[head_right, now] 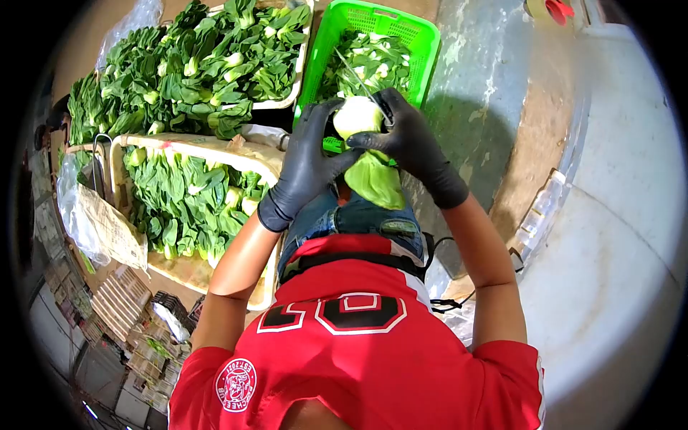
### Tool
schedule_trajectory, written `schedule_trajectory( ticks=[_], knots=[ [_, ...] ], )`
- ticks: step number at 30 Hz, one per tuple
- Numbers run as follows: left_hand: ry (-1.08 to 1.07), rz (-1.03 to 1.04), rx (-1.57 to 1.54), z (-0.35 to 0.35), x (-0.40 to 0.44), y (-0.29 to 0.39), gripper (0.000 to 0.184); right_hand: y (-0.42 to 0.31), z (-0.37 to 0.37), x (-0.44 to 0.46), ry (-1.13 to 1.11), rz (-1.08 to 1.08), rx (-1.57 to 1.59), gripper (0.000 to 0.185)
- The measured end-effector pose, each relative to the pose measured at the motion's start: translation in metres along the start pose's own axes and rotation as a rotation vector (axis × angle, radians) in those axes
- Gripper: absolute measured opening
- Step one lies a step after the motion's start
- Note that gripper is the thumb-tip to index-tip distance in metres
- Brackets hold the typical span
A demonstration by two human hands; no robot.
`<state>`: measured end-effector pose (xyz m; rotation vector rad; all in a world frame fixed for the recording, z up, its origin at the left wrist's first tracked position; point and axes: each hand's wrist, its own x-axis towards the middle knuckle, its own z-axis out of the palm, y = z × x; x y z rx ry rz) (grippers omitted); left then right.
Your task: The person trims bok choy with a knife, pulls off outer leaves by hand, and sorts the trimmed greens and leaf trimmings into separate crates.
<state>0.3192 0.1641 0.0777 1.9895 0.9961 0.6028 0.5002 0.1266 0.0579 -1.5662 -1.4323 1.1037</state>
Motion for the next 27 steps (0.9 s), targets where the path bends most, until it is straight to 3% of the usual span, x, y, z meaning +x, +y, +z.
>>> schedule_trajectory(
  ticks=[3, 4, 8, 9, 11, 12, 13, 14, 15, 18, 22, 23, 25, 26, 27],
  knots=[
    [-0.166, -0.105, -0.145, -0.004, 0.004, -0.012, 0.057, 0.007, -0.01, -0.001, -0.03, -0.025, -0.023, 0.057],
    [-0.092, -0.004, -0.112, 0.0, 0.005, -0.008, 0.053, 0.008, -0.013, 0.001, -0.038, -0.035, -0.067, 0.057],
    [-0.032, 0.011, -0.009, 0.014, 0.01, 0.002, 0.054, 0.007, -0.018, -0.001, -0.035, -0.015, -0.158, 0.055],
    [-0.064, -0.085, -0.091, 0.017, 0.011, 0.0, 0.056, 0.011, -0.019, 0.0, -0.031, -0.019, -0.165, 0.054],
    [-0.069, -0.026, -0.036, 0.012, 0.014, 0.003, 0.052, 0.022, -0.024, 0.003, -0.094, -0.188, -0.227, 0.054],
    [-0.115, -0.097, -0.085, 0.01, 0.015, 0.008, 0.051, 0.029, -0.024, 0.001, -0.095, -0.087, -0.223, 0.055],
    [-0.123, -0.08, -0.063, 0.009, 0.018, 0.011, 0.052, 0.021, -0.027, 0.001, -0.093, -0.113, -0.218, 0.055],
    [-0.13, -0.143, -0.235, 0.019, 0.02, 0.005, 0.055, 0.038, -0.022, 0.002, -0.006, -0.149, -0.253, 0.055],
    [-0.131, -0.173, -0.051, 0.023, 0.022, 0.003, 0.058, 0.022, -0.025, 0.005, 0.008, -0.129, -0.387, 0.056],
    [-0.019, 0.071, -0.055, 0.019, 0.033, -0.006, 0.058, -0.031, -0.035, 0.016, 0.041, -0.03, -0.54, 0.054],
    [-0.113, 0.011, -0.076, 0.016, 0.032, -0.014, 0.043, -0.024, -0.05, 0.011, -0.072, -0.161, -0.48, 0.053],
    [-0.215, -0.07, -0.1, 0.0, 0.034, -0.005, 0.034, -0.009, -0.054, 0.014, -0.144, -0.21, -0.335, 0.047],
    [-0.108, -0.097, -0.389, 0.009, 0.038, -0.026, 0.026, 0.04, -0.056, 0.018, -0.221, -0.107, 0.016, 0.038],
    [-0.104, -0.126, -0.494, 0.008, 0.04, -0.029, 0.023, 0.026, -0.064, 0.02, -0.282, -0.028, -0.005, 0.035],
    [-0.13, -0.1, -0.545, 0.018, 0.043, -0.046, 0.031, 0.013, -0.073, 0.02, -0.338, 0.053, -0.028, 0.032]
  ],
)
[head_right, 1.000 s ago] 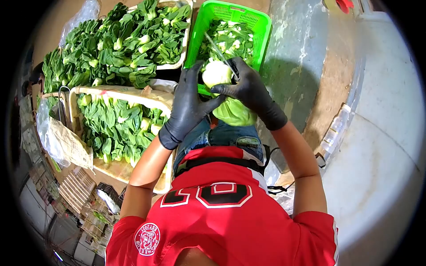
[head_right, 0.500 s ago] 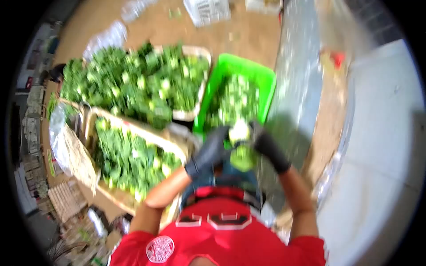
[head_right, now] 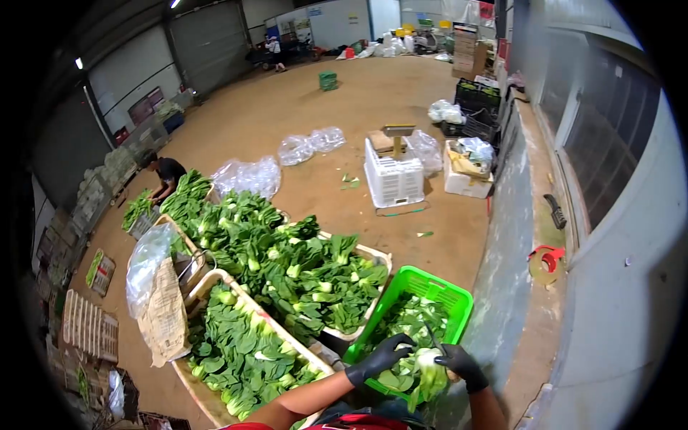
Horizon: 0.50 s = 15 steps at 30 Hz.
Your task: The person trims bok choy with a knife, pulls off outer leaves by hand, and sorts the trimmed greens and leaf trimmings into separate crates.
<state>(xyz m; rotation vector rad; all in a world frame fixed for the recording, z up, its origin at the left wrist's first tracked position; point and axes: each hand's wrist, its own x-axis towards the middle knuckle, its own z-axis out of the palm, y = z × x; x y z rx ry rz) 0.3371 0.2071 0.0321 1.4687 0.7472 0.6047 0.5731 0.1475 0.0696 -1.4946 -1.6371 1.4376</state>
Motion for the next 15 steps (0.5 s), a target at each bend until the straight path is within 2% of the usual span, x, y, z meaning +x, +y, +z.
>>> schedule_trajectory(
  ticks=[1, 3, 4, 5, 8, 9, 10, 11, 12, 13, 14, 15],
  knots=[
    [-0.054, -0.011, -0.069, 0.001, -0.003, 0.014, 0.037, 0.016, 0.006, 0.002, 0.005, 0.005, 0.312, 0.031],
    [-0.172, 0.025, -0.204, 0.006, -0.01, 0.031, 0.052, 0.031, 0.017, 0.011, 0.008, 0.162, 0.677, 0.03],
    [-0.155, 0.033, -0.129, 0.008, -0.01, 0.025, 0.052, 0.034, 0.02, 0.013, 0.012, 0.246, 0.858, 0.03],
    [-0.138, 0.04, -0.053, 0.007, -0.007, 0.016, 0.053, 0.03, 0.023, 0.019, 0.029, 0.295, 0.856, 0.03],
    [-0.118, -0.016, 0.016, 0.001, -0.003, 0.007, 0.056, 0.033, 0.031, 0.024, 0.22, 0.059, 0.199, 0.032],
    [-0.137, -0.064, 0.055, -0.005, 0.0, 0.014, 0.057, 0.031, 0.032, 0.022, 0.245, -0.022, 0.07, 0.039],
    [-0.16, -0.124, 0.074, -0.001, -0.007, 0.015, 0.057, 0.027, 0.033, 0.022, 0.185, -0.016, 0.103, 0.044],
    [-0.128, 0.057, -0.08, 0.004, -0.005, -0.015, 0.059, 0.025, 0.033, 0.023, 0.116, -0.026, 0.101, 0.046],
    [-0.104, 0.094, -0.032, 0.005, 0.002, -0.051, 0.05, 0.032, 0.031, 0.021, 0.059, -0.055, 0.106, 0.048],
    [-0.281, 0.092, -0.235, 0.0, 0.003, -0.042, 0.038, 0.023, 0.036, 0.008, 0.047, -0.028, 0.1, 0.047],
    [-0.046, 0.091, 0.228, -0.001, -0.003, -0.032, 0.039, 0.006, 0.043, 0.001, 0.092, -0.037, 0.097, 0.047],
    [-0.031, -0.084, 0.284, -0.018, -0.007, -0.009, 0.046, -0.017, 0.054, -0.019, 0.148, -0.062, 0.101, 0.046]
  ],
)
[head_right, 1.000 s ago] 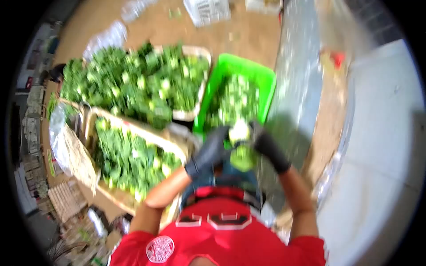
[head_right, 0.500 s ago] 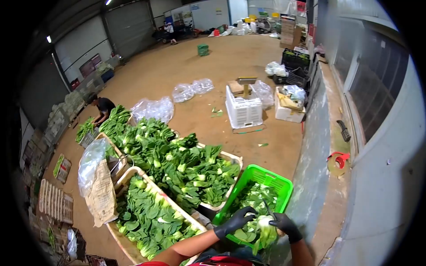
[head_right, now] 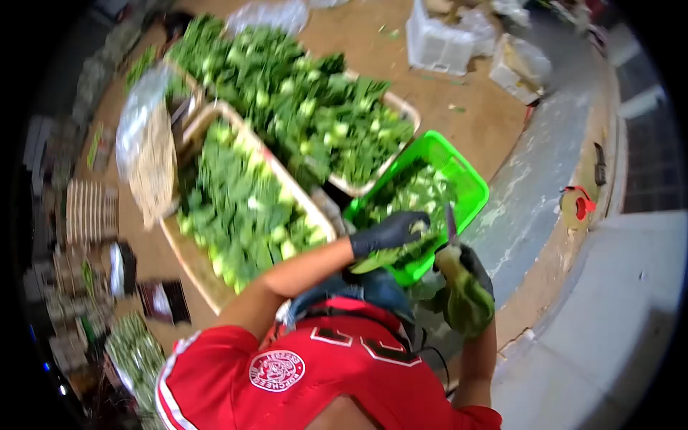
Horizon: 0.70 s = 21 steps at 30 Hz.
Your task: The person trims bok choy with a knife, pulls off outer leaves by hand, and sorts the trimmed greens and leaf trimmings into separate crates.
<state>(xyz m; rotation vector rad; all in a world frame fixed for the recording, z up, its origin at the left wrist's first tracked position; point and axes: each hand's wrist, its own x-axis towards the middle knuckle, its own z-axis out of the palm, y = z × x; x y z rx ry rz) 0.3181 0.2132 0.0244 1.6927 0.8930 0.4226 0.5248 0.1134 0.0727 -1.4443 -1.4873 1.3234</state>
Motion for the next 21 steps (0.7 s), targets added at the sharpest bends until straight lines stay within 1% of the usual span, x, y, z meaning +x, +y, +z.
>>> schedule_trajectory(
  ticks=[1, 2, 3, 4, 5, 7, 9, 10, 11, 13, 14, 15, 16, 17, 18, 19, 20, 21],
  knots=[
    [0.332, 0.163, 0.12, 0.022, 0.002, -0.036, 0.053, -0.016, 0.002, -0.009, 0.028, 0.003, 0.023, 0.046],
    [0.463, 0.112, 0.256, 0.019, -0.013, -0.026, 0.055, -0.028, 0.005, -0.008, 0.017, 0.032, 0.066, 0.046],
    [0.586, 0.069, 0.416, 0.002, -0.028, -0.017, 0.058, -0.012, 0.0, 0.019, -0.081, 0.137, 0.132, 0.041],
    [0.661, 0.051, 0.28, -0.004, -0.044, -0.027, 0.055, 0.003, -0.004, 0.046, -0.174, 0.248, 0.186, 0.036],
    [0.724, 0.025, 0.125, -0.013, -0.068, -0.039, 0.053, 0.027, 0.005, 0.071, -0.203, 0.441, 0.503, 0.035],
    [0.871, -0.055, -0.067, -0.032, -0.121, -0.051, 0.042, 0.038, 0.027, 0.119, -0.22, 0.426, 0.612, 0.035],
    [1.023, -0.188, 0.276, -0.06, -0.172, -0.086, 0.029, 0.011, 0.064, 0.169, 0.048, 0.499, 0.611, 0.039],
    [1.043, -0.236, 0.466, -0.077, -0.185, -0.099, 0.026, 0.002, 0.072, 0.186, 0.035, 0.526, 0.385, 0.039],
    [1.059, -0.267, 0.668, -0.096, -0.192, -0.111, 0.022, 0.002, 0.077, 0.189, -0.014, 0.347, 0.282, 0.037],
    [0.818, -0.433, 0.925, -0.122, -0.19, -0.163, 0.021, 0.001, 0.089, 0.197, -0.05, -0.022, 0.078, 0.035],
    [0.627, -0.596, 0.962, -0.131, -0.183, -0.185, 0.023, 0.008, 0.09, 0.193, -0.037, -0.113, -0.024, 0.035],
    [0.529, -0.686, 1.065, -0.136, -0.173, -0.208, 0.025, 0.019, 0.096, 0.178, -0.039, -0.087, -0.075, 0.035],
    [0.566, -0.691, 1.212, -0.134, -0.165, -0.235, 0.03, 0.022, 0.102, 0.17, -0.023, -0.041, -0.095, 0.035],
    [0.471, -0.771, 1.038, -0.138, -0.161, -0.217, 0.037, 0.033, 0.106, 0.158, -0.007, 0.024, -0.107, 0.036],
    [0.566, -0.738, 1.107, -0.133, -0.16, -0.21, 0.039, 0.014, 0.107, 0.141, 0.0, 0.039, -0.132, 0.035],
    [0.593, -0.733, 1.05, -0.134, -0.163, -0.2, 0.037, 0.017, 0.108, 0.13, 0.021, 0.106, -0.184, 0.034],
    [0.691, -0.636, 1.087, -0.131, -0.166, -0.196, 0.037, -0.004, 0.108, 0.116, 0.015, 0.245, -0.111, 0.03],
    [0.716, -0.587, 1.095, -0.13, -0.172, -0.194, 0.037, -0.002, 0.106, 0.109, -0.012, 0.256, -0.077, 0.03]
  ],
)
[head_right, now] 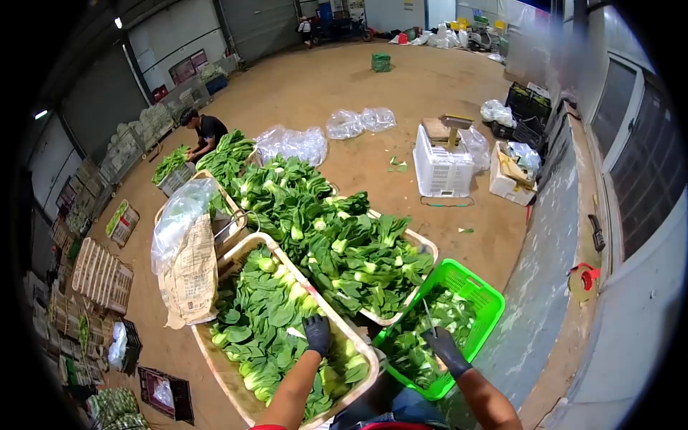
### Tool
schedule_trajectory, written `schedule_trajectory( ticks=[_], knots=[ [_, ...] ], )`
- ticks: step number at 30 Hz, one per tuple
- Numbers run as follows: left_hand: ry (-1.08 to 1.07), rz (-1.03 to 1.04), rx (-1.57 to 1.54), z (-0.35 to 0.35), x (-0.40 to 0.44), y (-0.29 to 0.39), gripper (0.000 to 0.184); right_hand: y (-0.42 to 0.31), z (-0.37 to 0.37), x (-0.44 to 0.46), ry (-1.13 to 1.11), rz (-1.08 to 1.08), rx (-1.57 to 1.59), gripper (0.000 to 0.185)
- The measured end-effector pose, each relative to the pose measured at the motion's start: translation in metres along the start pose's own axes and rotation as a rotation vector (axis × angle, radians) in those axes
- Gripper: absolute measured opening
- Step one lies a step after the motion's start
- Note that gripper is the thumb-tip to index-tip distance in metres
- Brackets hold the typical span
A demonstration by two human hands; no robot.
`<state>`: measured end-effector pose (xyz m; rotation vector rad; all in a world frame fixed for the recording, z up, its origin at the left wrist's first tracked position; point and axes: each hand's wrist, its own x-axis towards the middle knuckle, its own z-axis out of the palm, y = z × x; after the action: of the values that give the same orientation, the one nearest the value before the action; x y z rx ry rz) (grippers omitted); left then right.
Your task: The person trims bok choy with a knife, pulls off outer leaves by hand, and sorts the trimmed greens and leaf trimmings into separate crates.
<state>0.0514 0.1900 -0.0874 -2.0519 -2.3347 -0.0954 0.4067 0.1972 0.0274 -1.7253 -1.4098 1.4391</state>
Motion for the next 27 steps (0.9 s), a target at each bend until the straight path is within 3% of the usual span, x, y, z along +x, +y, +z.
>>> schedule_trajectory(
  ticks=[2, 3, 6, 8, 10, 12, 13, 15, 18, 20, 24, 27],
  knots=[
    [0.069, 0.049, -0.04, -0.01, -0.014, -0.002, 0.036, 0.008, -0.007, -0.015, -0.064, 0.031, 0.052, 0.03],
    [0.1, -0.043, -0.145, -0.016, -0.021, -0.002, 0.038, 0.009, -0.009, -0.024, -0.034, 0.013, 0.074, 0.03],
    [0.132, -0.22, -0.515, -0.085, -0.055, -0.032, 0.059, 0.019, -0.012, -0.034, -0.042, 0.064, 0.089, 0.028],
    [0.043, -0.362, -0.801, -0.136, -0.083, -0.068, 0.073, 0.031, -0.002, -0.032, -0.041, 0.019, 0.147, 0.025],
    [0.112, -0.274, -0.925, -0.159, -0.1, -0.103, 0.083, 0.015, 0.009, -0.041, -0.065, -0.012, 0.157, 0.023],
    [0.099, -0.126, -1.189, -0.206, -0.093, -0.092, 0.087, 0.052, 0.019, -0.02, -0.149, -0.256, -0.148, 0.02],
    [0.054, -0.087, -1.327, -0.234, -0.086, -0.069, 0.079, 0.024, 0.024, -0.036, -0.041, -0.338, -0.164, 0.019],
    [0.12, -0.104, -1.369, -0.236, -0.078, -0.036, 0.068, -0.012, 0.029, -0.047, -0.126, -0.366, -0.229, 0.016],
    [0.01, -0.03, -1.459, -0.229, -0.062, 0.027, 0.063, -0.072, 0.026, -0.071, -0.069, -0.758, -0.501, 0.016],
    [-0.102, 0.008, -1.47, -0.224, -0.061, 0.065, 0.06, -0.09, 0.017, -0.083, -0.042, -0.875, -0.513, 0.017],
    [-0.093, 0.245, -1.099, -0.213, -0.063, 0.117, 0.062, -0.085, -0.002, -0.094, 0.098, -0.848, -0.618, 0.016],
    [-0.249, 0.288, -1.136, -0.222, -0.065, 0.153, 0.057, -0.069, -0.019, -0.102, 0.12, -0.75, -0.641, 0.017]
  ],
)
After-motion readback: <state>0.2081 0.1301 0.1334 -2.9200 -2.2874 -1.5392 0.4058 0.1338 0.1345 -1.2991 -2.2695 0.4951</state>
